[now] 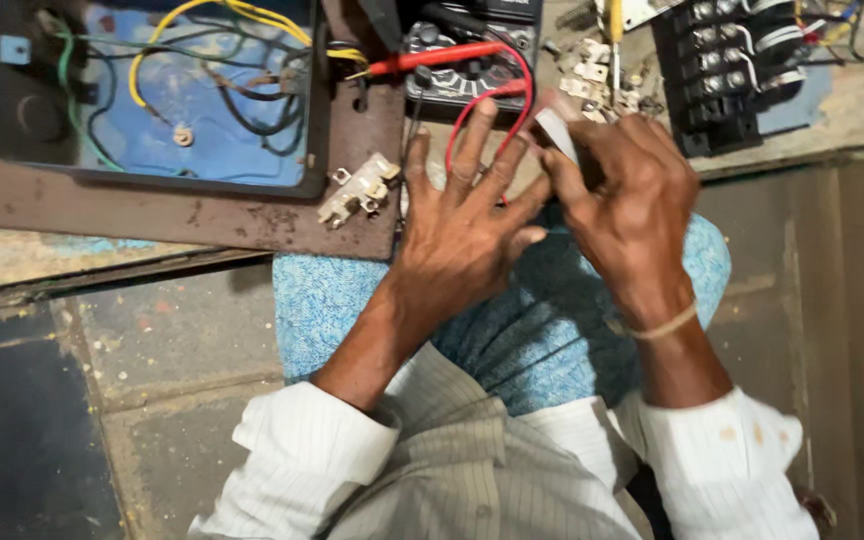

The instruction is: The person works on an electrical panel and components, using a multimeter and a screwdriver to work with wires and small parts.

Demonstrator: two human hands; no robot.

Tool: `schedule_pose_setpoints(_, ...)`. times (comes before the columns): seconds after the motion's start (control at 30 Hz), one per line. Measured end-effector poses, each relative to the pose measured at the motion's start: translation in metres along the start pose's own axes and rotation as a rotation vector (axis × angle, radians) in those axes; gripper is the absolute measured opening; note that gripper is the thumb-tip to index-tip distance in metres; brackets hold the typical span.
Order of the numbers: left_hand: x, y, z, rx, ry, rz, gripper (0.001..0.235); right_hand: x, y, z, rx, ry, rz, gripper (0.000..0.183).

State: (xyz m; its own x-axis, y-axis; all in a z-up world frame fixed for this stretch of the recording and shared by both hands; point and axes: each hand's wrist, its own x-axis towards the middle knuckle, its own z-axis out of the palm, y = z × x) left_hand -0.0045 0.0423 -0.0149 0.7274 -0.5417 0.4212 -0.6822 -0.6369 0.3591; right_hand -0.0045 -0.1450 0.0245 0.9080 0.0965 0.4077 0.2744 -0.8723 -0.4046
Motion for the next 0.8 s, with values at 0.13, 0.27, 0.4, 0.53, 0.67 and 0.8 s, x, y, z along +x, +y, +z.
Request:
schedule_pose_setpoints(0.13,-0.004,-0.002,0.005,-0.027,-0.036,0.008,0.049,0.005,0.006,0.013,-0.021,0.015,0.044,0.023)
schedule_pose_setpoints(0.27,-0.004,-0.001,0.001,-0.009,-0.062,0.020,0.044,0.002,0.003,0.012,-0.045,0.121,-0.106,0.017)
schedule_pose_setpoints(0.4,-0.004,-0.002,0.000,-0.070,0.004,0.031,0.051,0.000,0.002,0.011,-0.008,0.010,0.023,0.021)
schedule_pose_setpoints(0.53,-0.006,-0.003,0.001,-0.035,-0.080,0.041,0.042,0.006,0.016,0.021,-0.022,0.039,-0.010,0.015)
schedule_pose_setpoints(0.67,-0.002,-0.001,-0.001,-0.067,0.004,0.042,0.049,-0.002,0.007,0.008,0.015,-0.023,0.019,0.021)
schedule_pose_setpoints(0.8,-0.007,-0.004,0.004,-0.073,-0.083,0.034,0.042,0.003,0.014,0.020,-0.086,0.035,-0.012,0.021)
